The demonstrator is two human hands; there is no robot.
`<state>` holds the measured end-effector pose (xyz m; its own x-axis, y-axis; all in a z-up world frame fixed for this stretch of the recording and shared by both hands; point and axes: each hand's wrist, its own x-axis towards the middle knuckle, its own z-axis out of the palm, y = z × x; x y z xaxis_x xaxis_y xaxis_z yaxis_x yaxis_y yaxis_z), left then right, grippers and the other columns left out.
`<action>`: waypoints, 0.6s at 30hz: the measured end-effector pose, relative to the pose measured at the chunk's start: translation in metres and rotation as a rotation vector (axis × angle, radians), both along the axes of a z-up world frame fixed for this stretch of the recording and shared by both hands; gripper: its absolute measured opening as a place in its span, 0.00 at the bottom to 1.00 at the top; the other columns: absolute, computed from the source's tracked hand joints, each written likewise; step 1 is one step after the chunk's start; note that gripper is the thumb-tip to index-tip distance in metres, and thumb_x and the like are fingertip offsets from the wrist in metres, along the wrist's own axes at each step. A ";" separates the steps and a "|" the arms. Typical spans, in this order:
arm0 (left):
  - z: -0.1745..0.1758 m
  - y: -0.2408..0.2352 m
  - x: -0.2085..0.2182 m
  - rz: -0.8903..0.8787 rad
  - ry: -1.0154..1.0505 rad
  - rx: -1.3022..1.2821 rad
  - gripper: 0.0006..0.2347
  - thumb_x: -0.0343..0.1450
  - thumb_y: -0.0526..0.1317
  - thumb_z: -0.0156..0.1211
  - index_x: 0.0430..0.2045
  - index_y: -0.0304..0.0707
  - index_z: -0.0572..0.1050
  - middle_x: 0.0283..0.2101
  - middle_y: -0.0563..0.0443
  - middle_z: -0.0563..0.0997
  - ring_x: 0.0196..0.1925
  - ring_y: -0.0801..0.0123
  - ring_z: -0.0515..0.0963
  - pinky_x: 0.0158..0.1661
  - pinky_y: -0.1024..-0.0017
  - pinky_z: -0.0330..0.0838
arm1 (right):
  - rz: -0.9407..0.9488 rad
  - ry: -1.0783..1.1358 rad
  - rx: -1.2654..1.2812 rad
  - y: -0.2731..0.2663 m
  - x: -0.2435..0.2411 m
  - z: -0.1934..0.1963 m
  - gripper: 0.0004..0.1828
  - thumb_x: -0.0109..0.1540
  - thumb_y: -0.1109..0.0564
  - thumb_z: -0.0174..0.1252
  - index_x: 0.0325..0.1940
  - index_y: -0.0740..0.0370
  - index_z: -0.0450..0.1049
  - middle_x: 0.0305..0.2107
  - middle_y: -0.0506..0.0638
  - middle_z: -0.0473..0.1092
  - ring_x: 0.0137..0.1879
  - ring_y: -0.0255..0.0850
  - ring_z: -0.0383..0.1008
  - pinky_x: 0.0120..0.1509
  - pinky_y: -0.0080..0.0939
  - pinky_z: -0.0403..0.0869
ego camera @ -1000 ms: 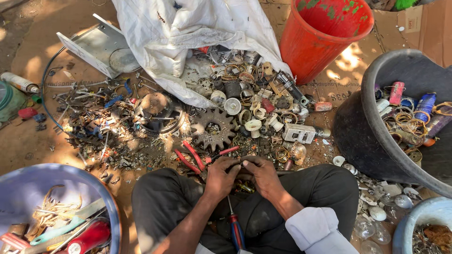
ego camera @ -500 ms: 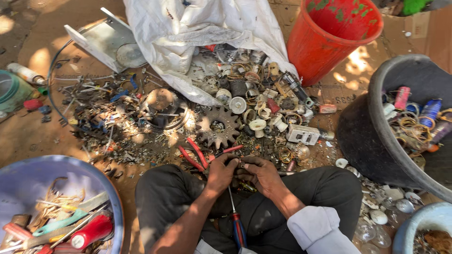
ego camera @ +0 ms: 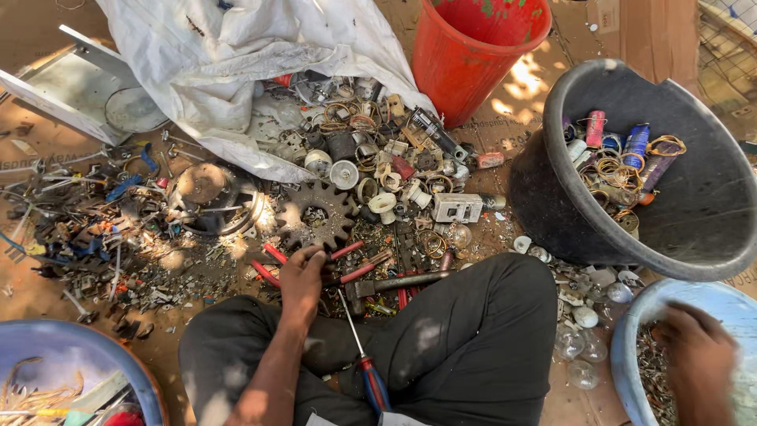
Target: The person sits on the ground surrounded by piles of electronic scrap and uses pliers to cut and separate small metal components. They repeatedly pick up items from a central pile, manipulate them with the pliers, and place the processed pieces into a nearby blue basin.
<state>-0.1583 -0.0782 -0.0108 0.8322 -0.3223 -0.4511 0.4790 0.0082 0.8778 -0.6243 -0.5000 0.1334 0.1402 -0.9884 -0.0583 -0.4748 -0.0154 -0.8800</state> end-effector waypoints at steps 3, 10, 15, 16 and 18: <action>0.003 -0.007 0.000 -0.029 0.016 0.003 0.11 0.73 0.35 0.57 0.46 0.25 0.78 0.33 0.43 0.83 0.31 0.67 0.82 0.35 0.70 0.78 | -0.204 0.409 -0.099 -0.010 -0.052 -0.004 0.10 0.71 0.61 0.57 0.54 0.68 0.77 0.39 0.58 0.75 0.41 0.40 0.75 0.46 0.35 0.73; -0.001 -0.001 -0.003 -0.008 0.000 -0.001 0.12 0.73 0.35 0.58 0.46 0.24 0.78 0.33 0.42 0.83 0.32 0.68 0.82 0.34 0.70 0.78 | -0.076 0.440 -0.112 0.036 0.024 0.039 0.14 0.67 0.61 0.58 0.56 0.67 0.75 0.45 0.60 0.76 0.48 0.46 0.78 0.54 0.41 0.73; 0.010 -0.014 -0.001 -0.048 0.245 -0.092 0.10 0.74 0.38 0.55 0.40 0.26 0.76 0.33 0.44 0.81 0.31 0.64 0.81 0.33 0.65 0.79 | 0.460 -0.048 0.147 0.118 0.177 0.045 0.14 0.66 0.63 0.56 0.55 0.69 0.74 0.44 0.64 0.77 0.46 0.51 0.83 0.54 0.48 0.82; 0.014 -0.015 -0.002 -0.065 0.357 -0.152 0.10 0.76 0.39 0.54 0.39 0.25 0.74 0.32 0.43 0.80 0.30 0.62 0.81 0.33 0.63 0.79 | 0.639 -0.001 0.140 0.141 0.217 0.034 0.13 0.66 0.62 0.52 0.51 0.66 0.77 0.43 0.56 0.80 0.45 0.46 0.85 0.50 0.45 0.82; 0.024 -0.013 -0.009 -0.149 0.517 -0.253 0.13 0.76 0.44 0.49 0.36 0.29 0.75 0.29 0.44 0.79 0.28 0.61 0.81 0.30 0.63 0.78 | 0.918 0.327 -0.086 0.190 0.269 0.015 0.15 0.63 0.55 0.56 0.51 0.59 0.80 0.33 0.48 0.83 0.41 0.38 0.86 0.45 0.38 0.81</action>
